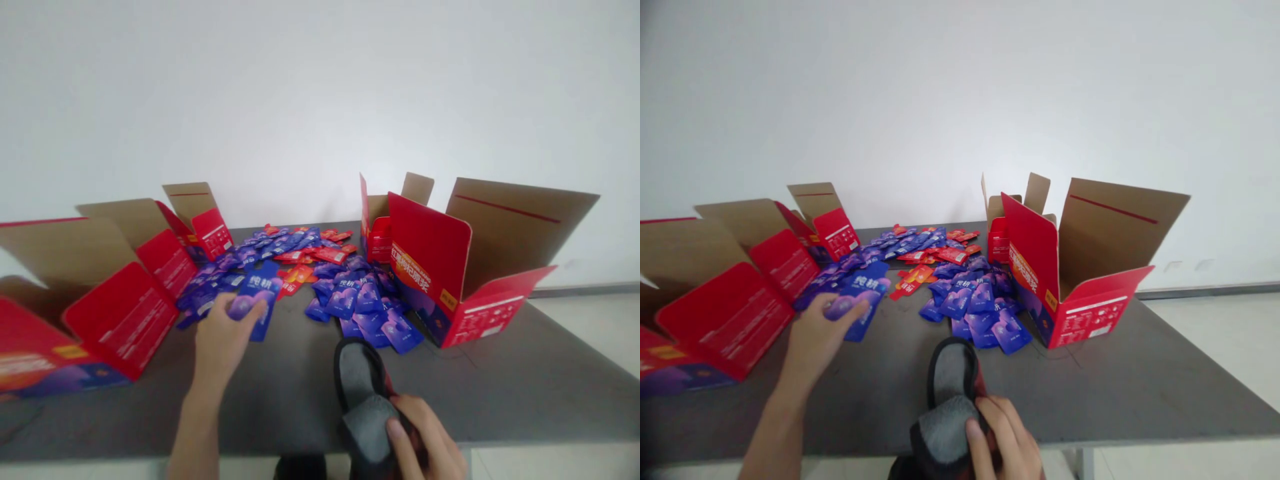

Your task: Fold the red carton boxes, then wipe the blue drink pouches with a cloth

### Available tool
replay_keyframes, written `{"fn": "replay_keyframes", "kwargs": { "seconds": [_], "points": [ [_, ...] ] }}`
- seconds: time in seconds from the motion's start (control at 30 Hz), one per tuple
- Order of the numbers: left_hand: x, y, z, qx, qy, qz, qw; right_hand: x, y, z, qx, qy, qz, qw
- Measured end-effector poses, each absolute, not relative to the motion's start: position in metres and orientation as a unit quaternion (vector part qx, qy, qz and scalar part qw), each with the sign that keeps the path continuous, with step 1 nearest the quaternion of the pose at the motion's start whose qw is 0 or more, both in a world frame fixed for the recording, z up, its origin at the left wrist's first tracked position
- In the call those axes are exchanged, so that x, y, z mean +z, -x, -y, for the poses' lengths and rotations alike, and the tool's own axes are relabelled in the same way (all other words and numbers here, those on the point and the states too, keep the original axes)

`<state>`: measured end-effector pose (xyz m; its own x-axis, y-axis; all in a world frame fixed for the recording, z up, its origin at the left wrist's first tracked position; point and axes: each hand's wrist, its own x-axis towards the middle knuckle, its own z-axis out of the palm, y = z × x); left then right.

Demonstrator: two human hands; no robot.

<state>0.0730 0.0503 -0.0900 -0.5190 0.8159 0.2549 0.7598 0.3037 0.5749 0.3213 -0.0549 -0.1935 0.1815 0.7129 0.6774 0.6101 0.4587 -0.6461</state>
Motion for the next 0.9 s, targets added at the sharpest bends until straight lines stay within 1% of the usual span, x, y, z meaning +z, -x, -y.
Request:
{"fn": "replay_keyframes", "kwargs": {
  "seconds": [0.13, 0.2, 0.27, 0.4, 0.5, 0.6, 0.67, 0.73, 0.83, 0.9],
  "points": [
    [-0.134, -0.086, -0.011, 0.207, -0.49, -0.844, 0.069, -0.168, -0.325, 0.056, 0.038, 0.505, 0.643, 0.575],
    [-0.153, -0.086, 0.002, 0.179, -0.522, -0.83, 0.083, -0.16, -0.325, 0.055, 0.037, 0.513, 0.653, 0.556],
    [-0.17, -0.08, 0.014, 0.189, -0.574, -0.795, 0.056, -0.154, -0.323, 0.053, 0.035, 0.517, 0.666, 0.536],
    [-0.198, -0.053, 0.032, 0.264, -0.687, -0.673, -0.075, -0.146, -0.317, 0.044, 0.004, 0.51, 0.674, 0.534],
    [-0.207, -0.034, 0.034, 0.271, -0.761, -0.585, -0.072, -0.132, -0.306, 0.031, -0.012, 0.496, 0.685, 0.534],
    [-0.204, -0.029, 0.028, 0.273, -0.788, -0.55, -0.049, -0.113, -0.282, 0.013, 0.024, 0.456, 0.735, 0.502],
    [-0.2, -0.031, 0.027, 0.275, -0.796, -0.537, -0.045, -0.104, -0.259, 0.0, 0.064, 0.425, 0.792, 0.434],
    [-0.198, -0.034, 0.029, 0.268, -0.811, -0.519, -0.048, -0.104, -0.233, -0.013, 0.075, 0.395, 0.856, 0.326],
    [-0.203, -0.037, 0.038, 0.241, -0.839, -0.482, -0.077, -0.119, -0.2, -0.025, 0.031, 0.333, 0.929, 0.16],
    [-0.21, -0.037, 0.043, 0.23, -0.846, -0.469, -0.11, -0.134, -0.187, -0.028, 0.0, 0.304, 0.948, 0.096]
  ]
}}
